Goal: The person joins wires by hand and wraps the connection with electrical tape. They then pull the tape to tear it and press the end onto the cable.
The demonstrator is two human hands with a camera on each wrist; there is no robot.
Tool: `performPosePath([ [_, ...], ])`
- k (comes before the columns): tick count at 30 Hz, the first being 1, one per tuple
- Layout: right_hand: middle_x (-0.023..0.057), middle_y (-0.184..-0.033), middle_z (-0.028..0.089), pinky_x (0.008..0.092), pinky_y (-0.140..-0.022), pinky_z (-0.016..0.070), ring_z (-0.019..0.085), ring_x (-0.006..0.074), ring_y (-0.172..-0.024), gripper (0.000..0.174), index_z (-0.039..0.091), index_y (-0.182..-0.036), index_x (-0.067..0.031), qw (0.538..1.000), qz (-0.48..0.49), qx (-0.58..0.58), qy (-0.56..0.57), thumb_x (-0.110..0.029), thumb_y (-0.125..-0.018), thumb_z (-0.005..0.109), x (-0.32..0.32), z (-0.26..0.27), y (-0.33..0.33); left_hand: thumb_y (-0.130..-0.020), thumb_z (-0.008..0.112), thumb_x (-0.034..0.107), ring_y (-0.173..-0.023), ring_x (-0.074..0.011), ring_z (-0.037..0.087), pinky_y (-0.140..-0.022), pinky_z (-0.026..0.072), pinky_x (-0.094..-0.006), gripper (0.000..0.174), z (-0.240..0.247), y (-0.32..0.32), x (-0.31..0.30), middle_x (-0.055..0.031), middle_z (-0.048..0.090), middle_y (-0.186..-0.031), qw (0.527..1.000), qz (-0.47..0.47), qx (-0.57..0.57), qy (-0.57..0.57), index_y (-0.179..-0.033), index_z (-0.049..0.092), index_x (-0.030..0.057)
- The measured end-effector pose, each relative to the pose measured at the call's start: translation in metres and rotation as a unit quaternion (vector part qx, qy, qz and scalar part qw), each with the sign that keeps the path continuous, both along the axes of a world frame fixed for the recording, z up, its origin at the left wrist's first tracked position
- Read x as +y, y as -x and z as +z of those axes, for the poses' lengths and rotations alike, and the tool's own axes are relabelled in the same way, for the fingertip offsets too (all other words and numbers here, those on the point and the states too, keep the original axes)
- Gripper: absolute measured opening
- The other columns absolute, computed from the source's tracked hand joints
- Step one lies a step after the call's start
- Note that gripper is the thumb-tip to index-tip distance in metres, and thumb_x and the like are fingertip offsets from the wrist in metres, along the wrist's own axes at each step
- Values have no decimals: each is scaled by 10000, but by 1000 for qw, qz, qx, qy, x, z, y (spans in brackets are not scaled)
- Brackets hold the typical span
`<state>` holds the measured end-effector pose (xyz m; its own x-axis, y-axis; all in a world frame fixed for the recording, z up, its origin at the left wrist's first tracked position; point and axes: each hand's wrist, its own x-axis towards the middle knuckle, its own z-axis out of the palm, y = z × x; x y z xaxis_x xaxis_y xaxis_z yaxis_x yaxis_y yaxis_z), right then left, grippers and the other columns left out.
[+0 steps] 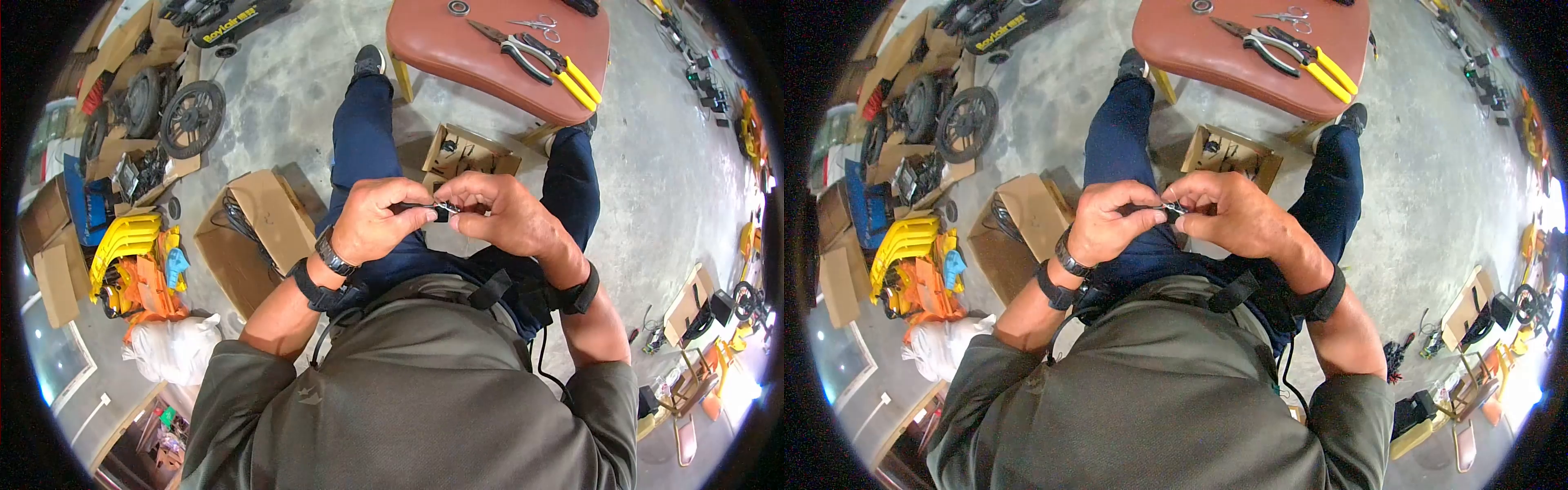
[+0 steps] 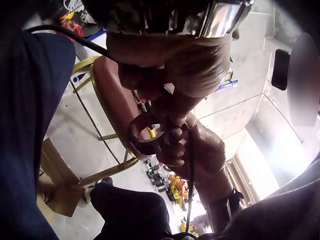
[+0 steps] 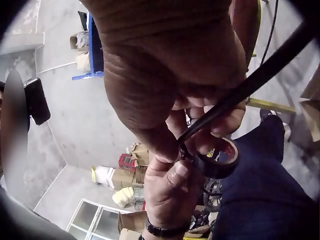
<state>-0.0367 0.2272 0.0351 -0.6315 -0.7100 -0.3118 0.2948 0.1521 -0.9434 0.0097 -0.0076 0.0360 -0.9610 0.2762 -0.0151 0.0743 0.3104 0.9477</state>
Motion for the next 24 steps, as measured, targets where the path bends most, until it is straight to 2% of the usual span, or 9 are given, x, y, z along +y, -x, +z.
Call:
performPosePath([
  [6, 17, -918, 645, 274, -766, 509, 601, 88, -860, 299, 660, -1164, -8, 999, -22, 38, 14, 6, -868, 702, -1, 1, 0, -823, 809, 39, -746, -98, 679, -678, 540, -264, 114, -4, 0, 0, -56, 744, -824, 999, 14, -32, -15, -893, 722, 15],
  [9, 20, -936, 644, 276, -773, 508, 604, 88, -871, 259, 662, -1125, -8, 999, -34, -25, 14, 11, -868, 695, -1, -3, 0, -821, 814, 44, -744, -89, 673, -678, 539, -258, 121, -3, 2, 1, -47, 742, -817, 1000, 21, -16, 4, -896, 724, 15],
  [15, 9, -934, 635, 287, -815, 510, 612, 95, -923, 250, 651, -1122, -23, 993, -5, 115, 29, 17, -877, 686, 2, -14, 5, -821, 812, 33, -740, -71, 662, -672, 539, -252, 109, -4, 2, 3, -36, 744, -810, 997, 42, -63, 2, -882, 725, 10],
  [18, 7, -935, 633, 288, -839, 513, 613, 101, -936, 264, 637, -1141, -15, 996, -65, -32, 43, 22, -883, 681, 0, -9, -1, -820, 808, 23, -745, -71, 664, -677, 542, -251, 107, -4, 3, 3, -42, 745, -812, 997, 43, -58, 11, -886, 726, 6],
  [24, 11, -943, 648, 271, -830, 514, 609, 84, -902, 263, 629, -1145, -4, 997, -68, -27, 38, 26, -889, 681, 1, -11, -4, -814, 810, 13, -744, -71, 664, -670, 539, -249, 117, -5, 2, 5, -45, 747, -815, 997, 48, -65, 2, -894, 726, 4],
])
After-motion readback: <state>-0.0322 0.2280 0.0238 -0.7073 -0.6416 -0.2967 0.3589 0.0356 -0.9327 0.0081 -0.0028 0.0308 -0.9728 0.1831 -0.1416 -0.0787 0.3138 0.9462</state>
